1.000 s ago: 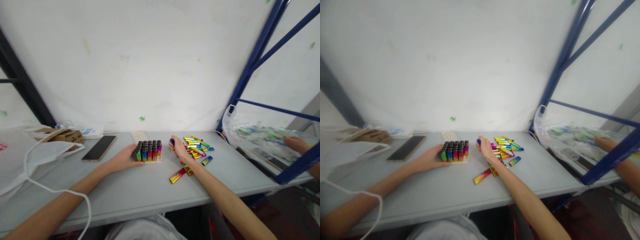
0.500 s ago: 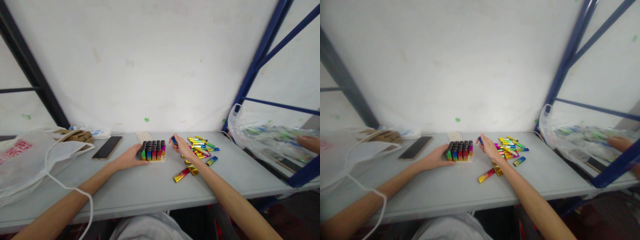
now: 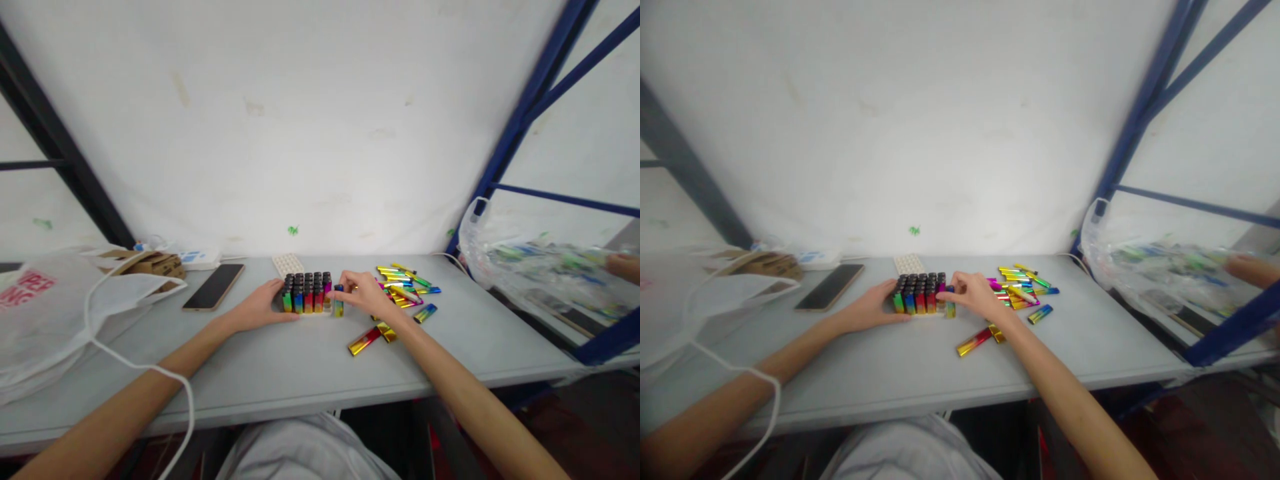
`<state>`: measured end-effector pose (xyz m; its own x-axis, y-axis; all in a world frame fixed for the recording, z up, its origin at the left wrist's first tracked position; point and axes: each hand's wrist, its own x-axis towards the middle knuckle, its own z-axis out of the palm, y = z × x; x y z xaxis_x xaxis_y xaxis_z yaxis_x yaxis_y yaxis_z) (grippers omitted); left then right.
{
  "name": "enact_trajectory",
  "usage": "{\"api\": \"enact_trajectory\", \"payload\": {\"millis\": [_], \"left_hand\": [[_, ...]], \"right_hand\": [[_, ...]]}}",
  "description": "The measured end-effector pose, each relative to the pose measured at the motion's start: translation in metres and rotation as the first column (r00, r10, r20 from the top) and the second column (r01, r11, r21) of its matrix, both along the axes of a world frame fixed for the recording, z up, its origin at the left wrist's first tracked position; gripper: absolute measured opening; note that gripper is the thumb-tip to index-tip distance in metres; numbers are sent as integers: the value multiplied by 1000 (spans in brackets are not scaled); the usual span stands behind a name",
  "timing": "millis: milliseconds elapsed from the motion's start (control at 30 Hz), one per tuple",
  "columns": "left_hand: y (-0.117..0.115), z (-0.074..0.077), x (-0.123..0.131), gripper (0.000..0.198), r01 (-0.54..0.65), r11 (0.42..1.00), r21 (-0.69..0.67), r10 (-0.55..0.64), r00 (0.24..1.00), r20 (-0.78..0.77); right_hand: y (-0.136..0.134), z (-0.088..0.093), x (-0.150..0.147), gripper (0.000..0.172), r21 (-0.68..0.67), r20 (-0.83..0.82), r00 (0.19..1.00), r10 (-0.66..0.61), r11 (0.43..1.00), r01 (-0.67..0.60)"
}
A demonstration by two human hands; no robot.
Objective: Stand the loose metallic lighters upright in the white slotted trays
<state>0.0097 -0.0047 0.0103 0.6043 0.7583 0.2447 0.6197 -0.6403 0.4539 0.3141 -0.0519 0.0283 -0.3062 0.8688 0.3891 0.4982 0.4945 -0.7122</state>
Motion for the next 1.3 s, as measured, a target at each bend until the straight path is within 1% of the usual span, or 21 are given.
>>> {"api": "enact_trajectory", "payload": {"millis": [167,333,433,500,567,633,667,733,833,900,933,967,1033,1067,1133,1167,1200,1233,1300], "left_hand": [[-2,1,1,75,-7,1000,-7,7,1000,12],[-2,-1,1,76,4,1000,-6,-4,1000,5],[-2,-1,1,79,4,1000,-12,-4,1000,-4],[-2,-1,1,80,8,1000,-17,-8,1000,-6],[-1,-1,1,79,17,1000,-16,-17,1000,-7],[0,-2,0,80,24,1000,-6,-24,1000,-15],[1,-2,-1,80,19,1000,4,-19,1000,-19],[3,-3,-2,81,19,1000,12,-18,999,-34],[5,-3,-2,83,24,999,33,-22,999,-49],[5,-3,-2,84,23,999,46,-21,998,-57],[5,-3,-2,84,21,998,51,-18,998,-59],[4,-2,-2,83,18,998,55,-15,998,-57],[4,-2,-2,83,9,998,58,-6,999,-54],[4,-2,-2,83,6,998,55,-3,999,-53],[3,-1,-2,82,4,999,42,-2,998,-58],[3,-1,-2,82,2,999,34,0,998,-61],[4,-2,-2,81,-1,1000,26,3,998,-62],[3,-2,-2,81,-7,1000,21,8,998,-59],[3,-1,-2,81,-14,1000,18,15,999,-46]], "right_hand": [[6,-9,-3,49,20,50,999,-21,1000,20],[13,-13,2,46,37,137,990,-31,999,26],[16,-15,-1,45,15,149,989,8,1000,-11],[17,-15,-5,45,27,181,983,20,999,-25],[17,-14,-9,46,88,256,966,-44,996,22],[16,-10,-10,49,160,338,931,-139,983,88],[16,-7,-8,51,179,367,915,-166,978,106],[16,1,3,53,182,384,907,-174,977,110],[16,14,36,51,181,328,924,-195,973,142],[15,19,65,48,206,319,903,-288,951,231],[15,21,80,43,197,328,887,-326,941,273],[15,21,94,39,160,342,877,-338,940,300],[13,21,118,30,14,358,895,-267,960,281],[13,21,126,28,-71,364,909,-202,967,243],[12,20,136,24,-226,379,925,-25,967,119],[11,19,137,23,-272,389,920,48,960,64],[12,18,136,21,-293,402,910,97,956,28],[12,17,134,18,-294,418,901,120,956,9],[15,12,125,14,-260,434,894,111,965,6]]}}
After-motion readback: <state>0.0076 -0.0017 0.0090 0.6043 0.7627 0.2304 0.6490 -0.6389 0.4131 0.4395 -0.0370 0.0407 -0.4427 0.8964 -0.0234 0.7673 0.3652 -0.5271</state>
